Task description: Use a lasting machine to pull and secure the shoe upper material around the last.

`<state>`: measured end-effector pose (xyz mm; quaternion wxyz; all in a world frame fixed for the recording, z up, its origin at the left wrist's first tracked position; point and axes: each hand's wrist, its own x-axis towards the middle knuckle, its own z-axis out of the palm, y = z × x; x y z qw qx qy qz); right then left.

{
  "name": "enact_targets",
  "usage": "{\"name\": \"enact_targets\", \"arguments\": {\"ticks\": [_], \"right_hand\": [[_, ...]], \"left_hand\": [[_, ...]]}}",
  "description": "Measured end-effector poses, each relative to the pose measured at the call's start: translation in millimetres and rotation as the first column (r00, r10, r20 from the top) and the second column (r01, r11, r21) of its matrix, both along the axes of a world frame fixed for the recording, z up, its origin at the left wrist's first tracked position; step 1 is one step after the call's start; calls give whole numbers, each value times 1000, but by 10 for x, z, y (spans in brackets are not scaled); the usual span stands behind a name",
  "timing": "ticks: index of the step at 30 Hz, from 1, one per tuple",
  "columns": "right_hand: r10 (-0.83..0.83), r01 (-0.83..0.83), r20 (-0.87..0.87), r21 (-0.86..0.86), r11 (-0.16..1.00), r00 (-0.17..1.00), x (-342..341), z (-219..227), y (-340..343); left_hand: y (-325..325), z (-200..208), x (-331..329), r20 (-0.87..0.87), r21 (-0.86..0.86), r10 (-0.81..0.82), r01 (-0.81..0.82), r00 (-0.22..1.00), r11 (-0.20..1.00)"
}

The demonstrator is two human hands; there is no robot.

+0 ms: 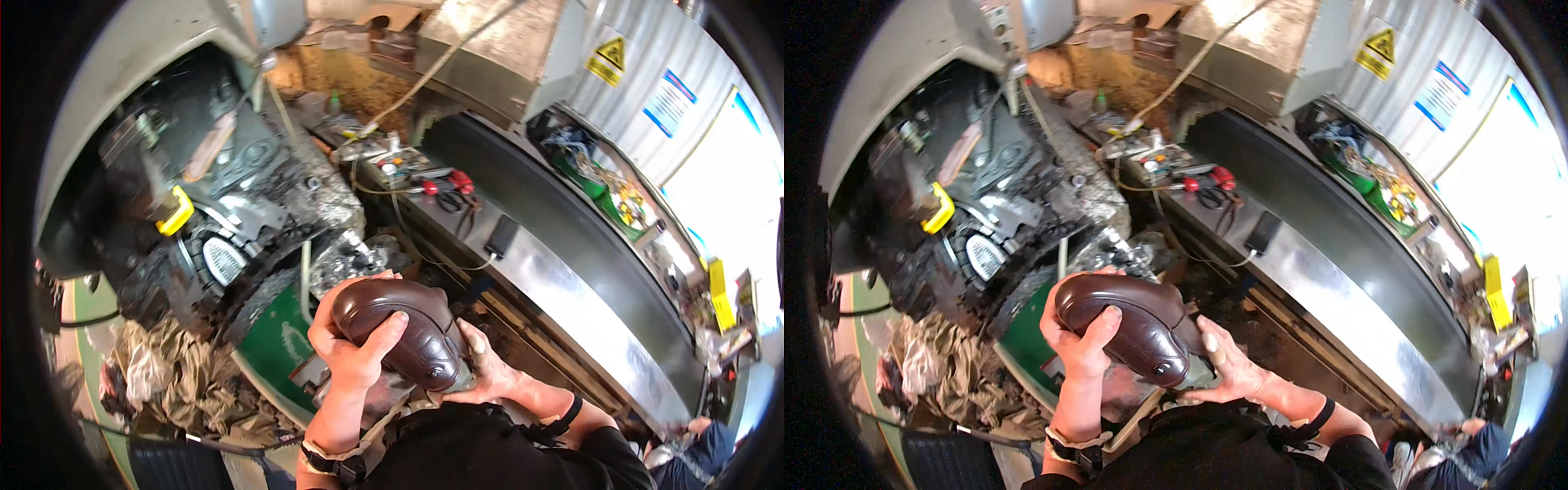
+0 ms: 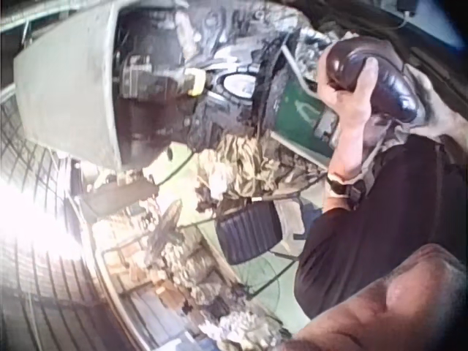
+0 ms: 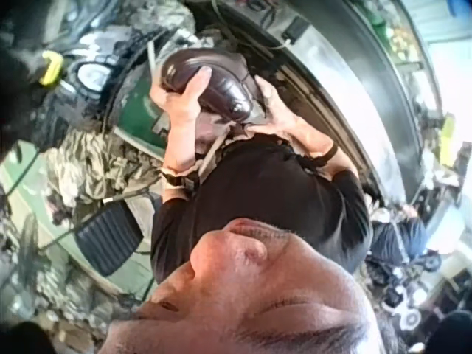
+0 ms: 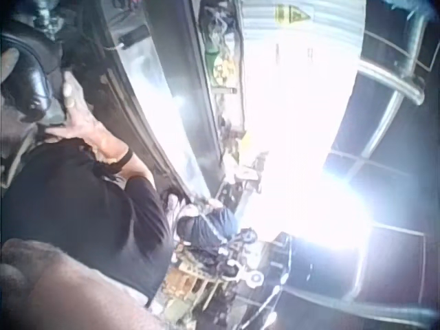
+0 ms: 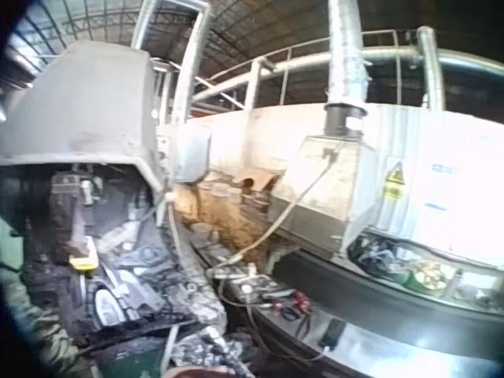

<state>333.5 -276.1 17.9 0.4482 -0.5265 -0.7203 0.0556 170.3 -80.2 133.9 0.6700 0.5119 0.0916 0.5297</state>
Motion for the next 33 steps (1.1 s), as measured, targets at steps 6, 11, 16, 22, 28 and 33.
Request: {"name": "enact_targets", "arguments": {"ticks": [6, 11, 16, 22, 28, 33], "right_hand": [[-354, 362, 79, -143, 921, 932, 41, -393, -455], [-457, 459, 45, -65, 886, 889, 197, -547, -687], [-406, 403, -174, -55, 914, 897, 526, -226, -919], [-408, 476, -756, -146, 867, 512, 1171, -14, -1329], [-560, 532, -731, -676, 510, -391, 2961, -444, -2439], [-575, 494, -684, -727, 477, -450, 4253, -576, -4237]], "left_hand": [[-216, 43, 410, 14, -37, -169, 169, 986, 985], [-415, 55, 719, 104, -179, -362, 375, 927, 910], [-549, -124, 1248, -52, -154, -258, 248, 965, 957], [-755, -742, 2495, -404, -421, -212, 25, 890, 907], [-1370, -1461, 3303, -596, -423, -672, 539, 440, 728], [-1216, -1874, 3003, -847, -26, -302, 534, 438, 845]]}}
